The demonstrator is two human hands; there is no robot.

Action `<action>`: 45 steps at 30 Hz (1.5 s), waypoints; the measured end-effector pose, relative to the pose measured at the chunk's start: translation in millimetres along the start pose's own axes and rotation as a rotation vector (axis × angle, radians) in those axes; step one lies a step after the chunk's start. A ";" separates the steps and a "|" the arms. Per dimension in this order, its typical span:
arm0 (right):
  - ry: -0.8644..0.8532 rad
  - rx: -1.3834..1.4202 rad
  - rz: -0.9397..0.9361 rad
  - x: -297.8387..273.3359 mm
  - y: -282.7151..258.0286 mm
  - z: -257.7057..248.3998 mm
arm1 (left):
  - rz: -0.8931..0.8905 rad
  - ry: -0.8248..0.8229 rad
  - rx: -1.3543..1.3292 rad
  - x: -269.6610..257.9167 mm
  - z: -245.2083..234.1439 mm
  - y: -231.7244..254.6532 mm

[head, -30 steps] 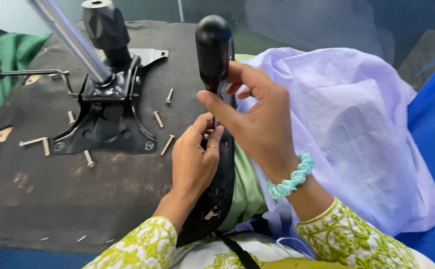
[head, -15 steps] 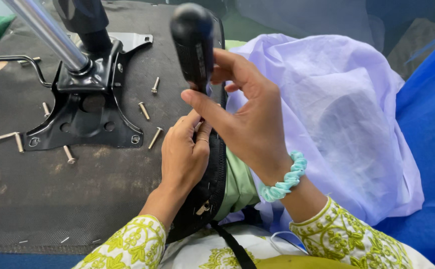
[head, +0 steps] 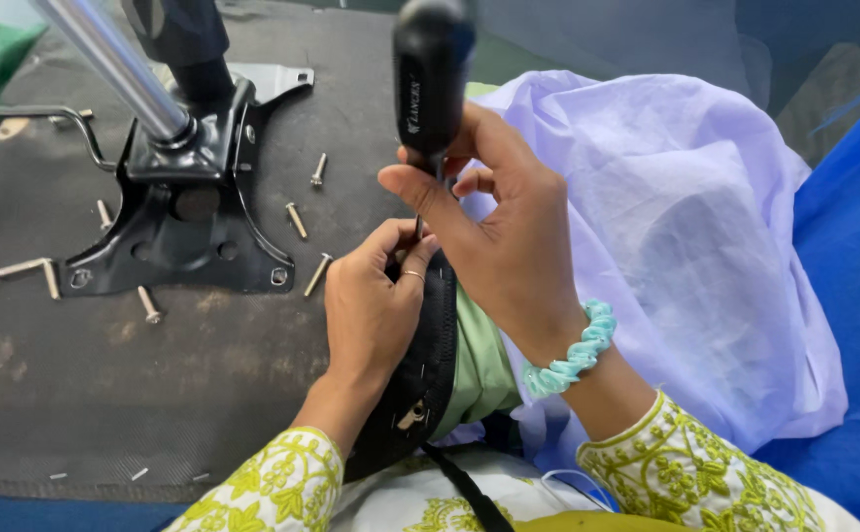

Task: The person uses a screwdriver to fasten screws into the underside of an overturned chair seat. They hold the seat with one hand and turn the screwdriver with the other, securing the seat to the chair base.

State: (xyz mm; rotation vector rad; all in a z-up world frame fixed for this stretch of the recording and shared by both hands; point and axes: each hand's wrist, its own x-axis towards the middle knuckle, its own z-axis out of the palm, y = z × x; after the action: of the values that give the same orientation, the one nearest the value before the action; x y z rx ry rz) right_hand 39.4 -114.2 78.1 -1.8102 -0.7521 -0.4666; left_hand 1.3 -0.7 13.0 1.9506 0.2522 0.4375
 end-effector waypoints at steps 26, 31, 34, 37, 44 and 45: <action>-0.101 0.302 0.101 11.9 10.5 -4.7 | 0.087 -0.012 -0.117 3.6 3.6 -4.9; -0.081 0.242 0.177 9.2 4.9 -4.1 | 0.081 -0.018 -0.107 2.5 1.9 -6.8; -0.072 0.213 0.183 9.2 -0.1 -8.0 | 0.154 0.002 -0.083 3.1 4.1 -9.0; -0.141 0.223 0.104 8.5 -5.2 -11.6 | 0.212 0.017 -0.086 2.8 4.7 -13.6; -0.389 0.243 0.245 24.9 -2.5 -5.7 | 0.330 0.061 0.013 1.3 6.4 -13.8; -0.397 0.315 0.287 27.4 -1.0 -3.1 | 0.389 0.086 0.031 -0.7 6.8 -13.2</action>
State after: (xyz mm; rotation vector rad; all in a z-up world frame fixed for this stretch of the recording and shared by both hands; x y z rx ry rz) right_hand 58.6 -109.5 97.3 -1.6902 -0.7659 0.1991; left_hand 3.7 -1.3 -1.7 2.0166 -0.0705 0.7753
